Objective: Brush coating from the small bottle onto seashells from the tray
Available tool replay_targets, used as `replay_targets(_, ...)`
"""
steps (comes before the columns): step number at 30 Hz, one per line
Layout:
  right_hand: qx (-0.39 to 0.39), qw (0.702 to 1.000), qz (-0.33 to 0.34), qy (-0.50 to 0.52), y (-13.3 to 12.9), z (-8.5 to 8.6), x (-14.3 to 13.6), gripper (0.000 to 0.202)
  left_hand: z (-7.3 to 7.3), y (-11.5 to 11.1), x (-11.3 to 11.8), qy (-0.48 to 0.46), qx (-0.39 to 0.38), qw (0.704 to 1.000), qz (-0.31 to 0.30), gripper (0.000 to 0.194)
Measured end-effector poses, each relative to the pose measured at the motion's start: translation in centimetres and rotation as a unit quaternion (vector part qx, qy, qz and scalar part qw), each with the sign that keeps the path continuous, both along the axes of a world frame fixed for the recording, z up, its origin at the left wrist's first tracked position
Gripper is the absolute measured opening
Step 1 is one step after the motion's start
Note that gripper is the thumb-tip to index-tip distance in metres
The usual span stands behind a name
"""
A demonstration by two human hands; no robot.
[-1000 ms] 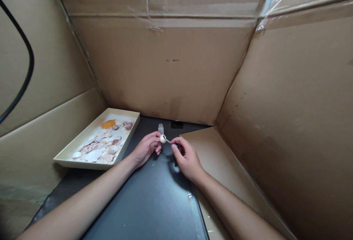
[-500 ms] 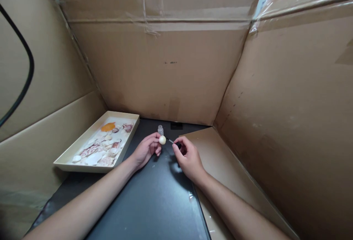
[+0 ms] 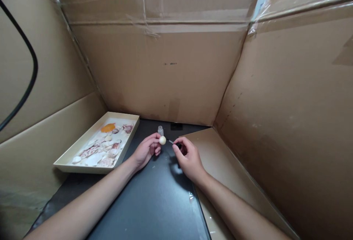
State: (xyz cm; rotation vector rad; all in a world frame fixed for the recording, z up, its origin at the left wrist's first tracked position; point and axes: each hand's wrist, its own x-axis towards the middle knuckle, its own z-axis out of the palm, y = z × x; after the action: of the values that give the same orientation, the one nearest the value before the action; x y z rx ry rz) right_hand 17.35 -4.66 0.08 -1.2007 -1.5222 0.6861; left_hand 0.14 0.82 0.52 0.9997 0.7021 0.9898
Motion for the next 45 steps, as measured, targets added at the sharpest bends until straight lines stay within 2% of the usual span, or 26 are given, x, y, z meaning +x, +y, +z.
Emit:
replay_targets(3, -0.016, 0.999, 0.046, 0.015, -0.09, -0.01, -0.04, 0.023, 0.05, -0.02, 0.01, -0.001, -0.001, 1.0, 0.001, 0.013)
replay_targets(8, -0.012, 1.0, -0.007, 0.013, 0.03, -0.28, -0.06, 0.021, 0.07, -0.03, 0.05, -0.003, -0.004, 1.0, 0.0, 0.013)
replay_targets(13, -0.019, 0.998, 0.049, 0.047, -0.05, -0.47, -0.06, 0.019, -0.01, -0.01, 0.07, 0.001, -0.006, 1.0, 0.006, 0.013)
replay_targets(18, 0.005, 1.0, -0.006, 0.018, 0.16, -0.59, -0.01, 0.016, -0.19, 0.08, 0.05, -0.002, -0.002, 1.0, 0.003, 0.012)
replay_targets(22, -0.014, 0.998, 0.044, 0.043, 0.17, -0.68, 0.01, 0.018, -0.24, 0.1, 0.11, -0.004, 0.001, 1.0, 0.003, 0.012)
replay_targets(27, 0.004, 1.0, -0.004, 0.009, 0.09, -0.65, 0.02, 0.018, -0.24, 0.11, 0.17, -0.007, 0.001, 1.0, 0.006, 0.012)
replay_targets(30, -0.007, 0.999, 0.038, 0.031, 0.04, -0.6, -0.01, 0.02, -0.2, 0.17, 0.16, -0.007, 0.001, 1.0, 0.008, 0.012)
replay_targets(32, -0.007, 0.999, 0.041, 0.016, 0.03, -0.62, -0.03, 0.021, -0.16, 0.16, 0.15, -0.005, 0.0, 1.0, 0.008, 0.012)
replay_targets(35, 0.014, 1.0, 0.004, -0.017, 0.04, -0.69, -0.03, 0.019, -0.08, 0.06, 0.16, -0.008, -0.001, 1.0, 0.01, 0.012)
replay_targets(40, 0.019, 0.998, 0.028, -0.046, -0.04, -0.4, -0.04, 0.019, 0.1, -0.15, 0.19, -0.011, -0.006, 1.0, 0.01, 0.013)
replay_targets(45, 0.037, 0.997, -0.006, -0.072, -0.2, -0.04, 0.0, 0.012, 0.11, -0.16, 0.15, -0.01, -0.015, 1.0, 0.011, 0.015)
